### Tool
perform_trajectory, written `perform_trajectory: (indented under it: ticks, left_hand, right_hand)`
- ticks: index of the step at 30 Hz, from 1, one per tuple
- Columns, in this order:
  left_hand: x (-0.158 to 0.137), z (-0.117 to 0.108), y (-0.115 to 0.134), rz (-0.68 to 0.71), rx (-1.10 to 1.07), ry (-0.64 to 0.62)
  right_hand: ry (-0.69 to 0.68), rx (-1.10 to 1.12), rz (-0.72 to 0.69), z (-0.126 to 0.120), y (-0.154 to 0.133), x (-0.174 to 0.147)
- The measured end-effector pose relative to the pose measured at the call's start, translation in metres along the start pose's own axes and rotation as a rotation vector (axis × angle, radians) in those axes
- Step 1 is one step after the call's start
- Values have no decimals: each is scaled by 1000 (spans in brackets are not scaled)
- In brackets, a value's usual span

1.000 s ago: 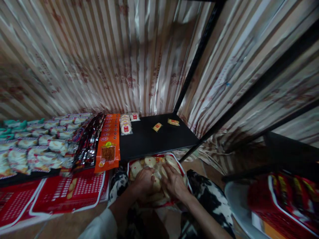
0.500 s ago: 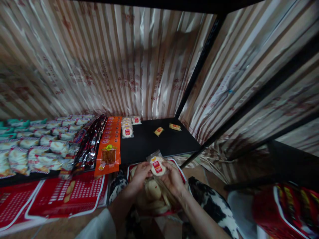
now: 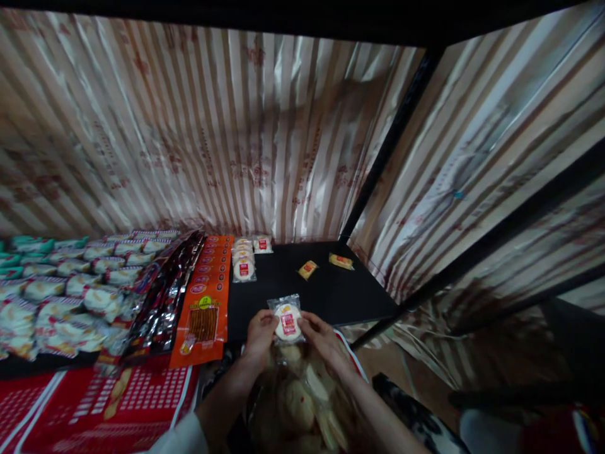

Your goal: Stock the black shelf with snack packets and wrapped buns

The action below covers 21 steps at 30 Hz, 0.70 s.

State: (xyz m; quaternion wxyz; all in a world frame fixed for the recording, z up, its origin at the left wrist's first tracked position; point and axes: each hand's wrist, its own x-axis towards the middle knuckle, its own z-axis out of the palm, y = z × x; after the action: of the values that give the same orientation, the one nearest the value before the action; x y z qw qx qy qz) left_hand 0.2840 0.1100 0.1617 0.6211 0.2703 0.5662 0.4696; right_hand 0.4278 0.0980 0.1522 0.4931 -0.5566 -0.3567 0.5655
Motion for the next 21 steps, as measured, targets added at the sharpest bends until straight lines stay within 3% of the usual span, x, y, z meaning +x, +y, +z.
perform_trajectory:
  ticks: [7, 15, 21]
  left_hand:
    - [49, 10, 19, 54, 152, 77]
    - [100, 20, 39, 209, 410, 182]
    - [125, 29, 47, 305, 557, 154]
  right_hand:
    - [-16, -180, -82, 1, -1, 64]
    - [155, -495, -116, 29, -15, 146]
    - [203, -592, -139, 52, -17, 206]
